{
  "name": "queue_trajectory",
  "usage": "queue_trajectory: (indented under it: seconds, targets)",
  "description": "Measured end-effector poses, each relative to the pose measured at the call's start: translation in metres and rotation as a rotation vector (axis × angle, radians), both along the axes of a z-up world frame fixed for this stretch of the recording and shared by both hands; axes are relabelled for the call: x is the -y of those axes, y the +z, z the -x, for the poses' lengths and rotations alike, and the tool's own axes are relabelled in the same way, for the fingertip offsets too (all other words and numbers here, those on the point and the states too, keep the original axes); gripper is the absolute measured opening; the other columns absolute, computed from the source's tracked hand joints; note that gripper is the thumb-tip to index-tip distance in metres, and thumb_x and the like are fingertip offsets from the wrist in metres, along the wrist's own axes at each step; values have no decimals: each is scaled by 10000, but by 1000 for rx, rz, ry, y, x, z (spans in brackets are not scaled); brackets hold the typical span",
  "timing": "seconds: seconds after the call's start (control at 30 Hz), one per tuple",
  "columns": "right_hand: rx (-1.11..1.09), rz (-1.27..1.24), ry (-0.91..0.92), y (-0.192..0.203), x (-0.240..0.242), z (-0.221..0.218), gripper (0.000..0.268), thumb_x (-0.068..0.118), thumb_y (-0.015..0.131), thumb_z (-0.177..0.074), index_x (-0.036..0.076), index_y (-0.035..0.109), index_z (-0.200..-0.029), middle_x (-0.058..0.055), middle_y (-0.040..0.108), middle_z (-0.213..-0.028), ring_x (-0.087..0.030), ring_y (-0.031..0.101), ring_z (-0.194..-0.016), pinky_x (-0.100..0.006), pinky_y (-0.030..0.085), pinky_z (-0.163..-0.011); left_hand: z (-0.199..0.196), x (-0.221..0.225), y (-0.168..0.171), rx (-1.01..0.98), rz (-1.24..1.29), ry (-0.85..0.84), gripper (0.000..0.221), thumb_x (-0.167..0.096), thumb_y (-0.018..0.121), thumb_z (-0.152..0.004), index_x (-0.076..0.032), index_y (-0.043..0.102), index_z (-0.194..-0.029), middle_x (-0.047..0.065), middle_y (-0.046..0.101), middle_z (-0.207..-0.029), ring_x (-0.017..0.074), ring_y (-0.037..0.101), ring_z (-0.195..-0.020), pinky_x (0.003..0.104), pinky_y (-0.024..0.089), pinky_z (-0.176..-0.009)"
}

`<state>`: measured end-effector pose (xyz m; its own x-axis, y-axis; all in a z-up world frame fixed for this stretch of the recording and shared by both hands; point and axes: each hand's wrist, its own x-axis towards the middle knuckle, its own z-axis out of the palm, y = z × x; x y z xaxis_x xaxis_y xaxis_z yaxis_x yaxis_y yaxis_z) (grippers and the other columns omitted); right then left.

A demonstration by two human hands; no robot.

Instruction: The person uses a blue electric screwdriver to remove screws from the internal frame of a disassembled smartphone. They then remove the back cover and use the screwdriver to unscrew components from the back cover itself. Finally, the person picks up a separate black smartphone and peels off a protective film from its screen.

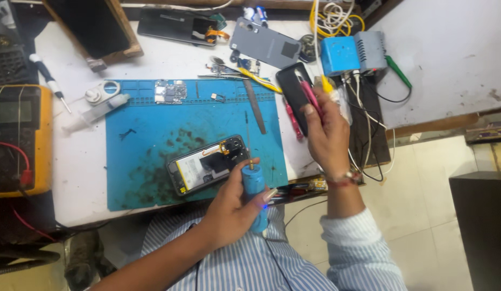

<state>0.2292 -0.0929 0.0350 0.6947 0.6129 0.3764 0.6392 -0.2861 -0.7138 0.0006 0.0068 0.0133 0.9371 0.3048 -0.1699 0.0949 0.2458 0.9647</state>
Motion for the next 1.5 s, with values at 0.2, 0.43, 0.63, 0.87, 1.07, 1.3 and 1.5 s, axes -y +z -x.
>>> queue_trajectory:
  seconds: [0.2,0.43,0.63,0.87,1.07,1.3,1.5]
  targets:
    - [19,193,220,34,18,36,267,232,567,-1068,21,727,-1103,-33,657,-759,-86,619,-663,-262,490,-618,-7,-5,6,-58,-89,-25,681,-168,682,-939,-75,324,-1510,91,703,-1105,139,698,-943,296,587,-836]
    - [-536,37,316,43,13,25,294,244,543,-1084,25,679,-1226,42,601,-820,-59,535,-761,-218,470,-696,-7,-7,3,11,-117,0,674,-174,677,-955,-36,314,-1506,120,700,-1160,189,718,-1022,320,587,-875]
    - [-288,140,207,47,10,34,238,231,625,-1046,36,741,-1121,34,681,-787,-72,548,-671,-254,454,-591,-7,-8,2,-46,-227,-20,716,-226,705,-913,-44,334,-1498,120,729,-1134,206,726,-936,328,576,-814]
    - [526,353,478,67,12,44,271,114,649,-803,137,751,-1053,-39,616,-735,-270,623,-657,-377,474,-549,-8,-5,9,-16,-371,-39,652,-200,705,-908,-29,374,-1443,207,701,-1107,352,738,-942,418,582,-778]
    - [738,522,422,81,29,35,100,180,733,-872,180,785,-958,-35,560,-594,-264,576,-524,-433,443,-460,-10,-3,4,81,-474,-6,656,-183,672,-943,5,308,-1455,254,693,-1054,435,704,-858,489,550,-743]
    - [760,522,345,90,36,20,159,188,693,-900,166,768,-1039,-65,608,-728,-286,605,-661,-436,470,-569,-15,-5,9,46,-429,-31,616,-169,645,-942,-6,325,-1442,236,712,-1006,431,715,-841,482,562,-710]
    - [529,577,-59,88,22,-32,193,217,691,-928,156,761,-1096,-82,640,-798,-290,623,-730,-433,485,-628,-4,4,8,9,-432,-86,645,-175,643,-948,1,305,-1468,237,712,-1015,415,708,-772,479,551,-692]
